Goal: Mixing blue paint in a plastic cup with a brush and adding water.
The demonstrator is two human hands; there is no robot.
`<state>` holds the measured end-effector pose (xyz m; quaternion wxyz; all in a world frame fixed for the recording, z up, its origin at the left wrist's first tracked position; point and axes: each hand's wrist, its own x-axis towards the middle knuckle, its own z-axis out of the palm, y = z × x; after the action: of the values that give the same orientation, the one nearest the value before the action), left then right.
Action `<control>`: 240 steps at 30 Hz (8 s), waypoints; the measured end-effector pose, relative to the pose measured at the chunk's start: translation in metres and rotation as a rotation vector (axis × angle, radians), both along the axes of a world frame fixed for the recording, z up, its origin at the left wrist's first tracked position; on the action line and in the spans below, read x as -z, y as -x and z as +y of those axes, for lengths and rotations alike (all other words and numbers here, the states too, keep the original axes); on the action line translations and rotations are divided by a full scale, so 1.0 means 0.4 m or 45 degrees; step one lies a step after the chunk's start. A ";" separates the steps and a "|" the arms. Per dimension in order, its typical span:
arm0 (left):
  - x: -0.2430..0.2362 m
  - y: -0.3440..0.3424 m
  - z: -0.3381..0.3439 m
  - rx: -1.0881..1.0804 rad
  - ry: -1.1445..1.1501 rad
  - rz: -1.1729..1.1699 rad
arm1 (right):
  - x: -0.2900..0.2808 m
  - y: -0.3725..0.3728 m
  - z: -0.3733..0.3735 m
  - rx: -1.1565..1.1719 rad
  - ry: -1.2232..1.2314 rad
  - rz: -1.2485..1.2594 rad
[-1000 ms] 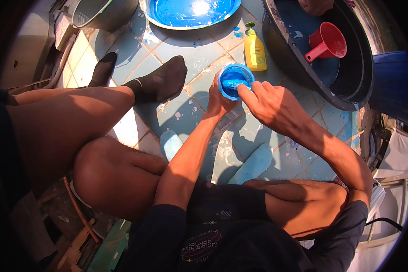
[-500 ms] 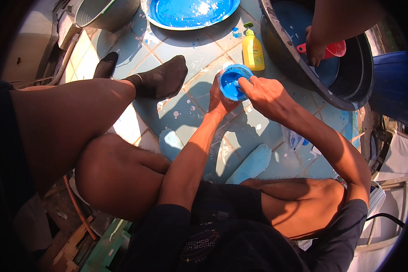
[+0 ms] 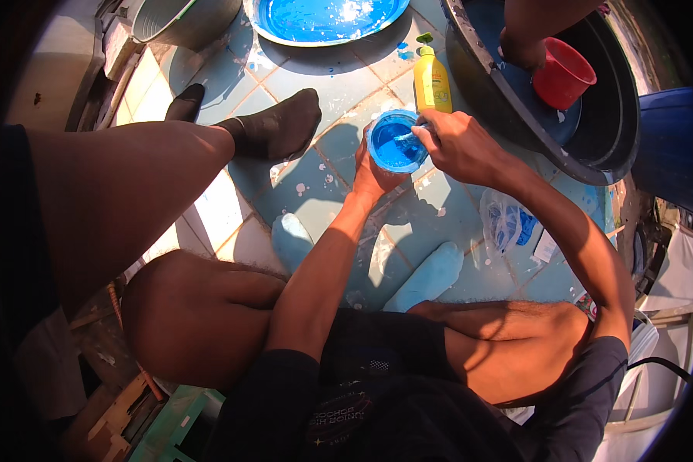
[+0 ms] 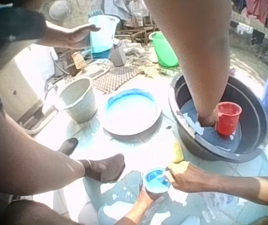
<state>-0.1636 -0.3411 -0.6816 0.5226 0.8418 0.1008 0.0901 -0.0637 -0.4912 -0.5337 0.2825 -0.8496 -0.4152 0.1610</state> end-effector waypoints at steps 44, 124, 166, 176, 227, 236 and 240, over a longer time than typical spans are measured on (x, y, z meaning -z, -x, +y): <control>-0.459 -0.095 -0.250 0.447 -0.031 -1.024 | -0.566 0.194 -0.294 0.340 0.310 -0.609; -0.004 0.027 -0.111 0.918 0.158 -0.601 | -0.022 0.348 -0.197 0.506 -0.071 -0.160; -0.044 0.024 -0.109 0.926 0.277 -0.466 | 0.155 0.323 -0.481 2.177 -0.116 0.630; -0.043 0.027 -0.107 0.947 0.312 -0.383 | 0.372 0.291 -0.447 2.330 0.455 0.393; -0.048 0.018 -0.121 0.980 0.370 -0.403 | -0.377 0.042 -0.271 0.031 -1.398 0.829; -0.021 0.031 -0.121 0.920 0.364 -0.225 | -0.205 0.325 -0.212 0.373 0.190 0.262; -0.018 0.033 -0.125 0.904 0.443 -0.334 | -0.132 0.375 -0.158 0.348 0.418 -0.079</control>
<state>-0.1769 -0.3910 -0.6745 0.6640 0.7049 -0.2495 -0.0075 -0.2135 -0.5543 -0.4809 0.1466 -0.9372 -0.2728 0.1605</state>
